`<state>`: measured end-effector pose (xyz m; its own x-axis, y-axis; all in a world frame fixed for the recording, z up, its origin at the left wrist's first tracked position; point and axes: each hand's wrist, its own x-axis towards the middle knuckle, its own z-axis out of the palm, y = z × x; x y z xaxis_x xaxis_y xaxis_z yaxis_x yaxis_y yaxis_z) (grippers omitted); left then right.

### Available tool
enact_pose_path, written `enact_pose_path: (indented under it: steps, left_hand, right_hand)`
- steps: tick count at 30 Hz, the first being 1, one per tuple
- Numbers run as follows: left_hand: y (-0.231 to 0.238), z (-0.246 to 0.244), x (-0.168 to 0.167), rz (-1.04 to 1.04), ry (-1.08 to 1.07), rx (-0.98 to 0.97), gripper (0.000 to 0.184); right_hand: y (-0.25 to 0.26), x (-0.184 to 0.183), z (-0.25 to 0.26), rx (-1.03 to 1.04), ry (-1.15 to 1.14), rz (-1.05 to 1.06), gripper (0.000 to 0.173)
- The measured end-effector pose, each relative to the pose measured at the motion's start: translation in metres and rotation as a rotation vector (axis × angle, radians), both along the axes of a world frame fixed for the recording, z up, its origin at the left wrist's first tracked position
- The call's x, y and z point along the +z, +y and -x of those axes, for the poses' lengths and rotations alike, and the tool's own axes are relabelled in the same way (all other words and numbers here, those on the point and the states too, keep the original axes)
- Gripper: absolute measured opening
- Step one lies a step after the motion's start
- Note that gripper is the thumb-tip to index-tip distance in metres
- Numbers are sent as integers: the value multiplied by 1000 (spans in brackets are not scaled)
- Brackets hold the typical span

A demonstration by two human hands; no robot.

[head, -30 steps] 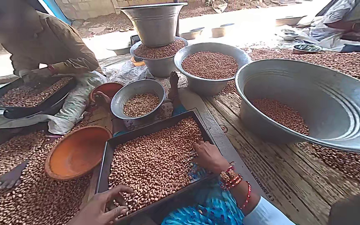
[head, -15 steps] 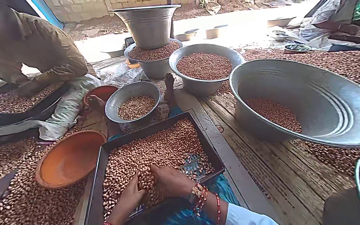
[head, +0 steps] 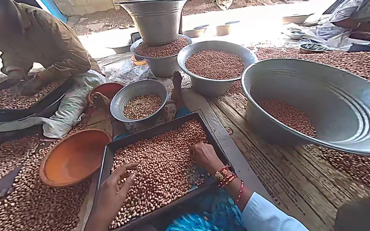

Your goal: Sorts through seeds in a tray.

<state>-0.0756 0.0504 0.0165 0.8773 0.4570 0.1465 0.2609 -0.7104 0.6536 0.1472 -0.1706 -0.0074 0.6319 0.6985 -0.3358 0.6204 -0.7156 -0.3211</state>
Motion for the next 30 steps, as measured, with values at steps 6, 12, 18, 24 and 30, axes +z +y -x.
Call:
enact_pose_path:
  steps: [6,12,18,24,30]
  left_hand:
    - [-26,-29,-14,-343,-4,-97,18]
    - [-42,-55,-26,-465,169,-137,15]
    - [-20,-49,-20,-107,18,-85,18]
    - [-27,-25,-27,-127,47,-329,16]
    - [-45,-21,-40,-262,223,-314,14]
  right_hand:
    - [3,-1,3,41,-42,7,23]
    - [2,-5,5,63,-15,24,25]
    - [-12,-7,-6,-55,258,-466,29]
    - [-18,4,2,-28,418,-516,26]
    - [-7,4,29,192,189,-155,22]
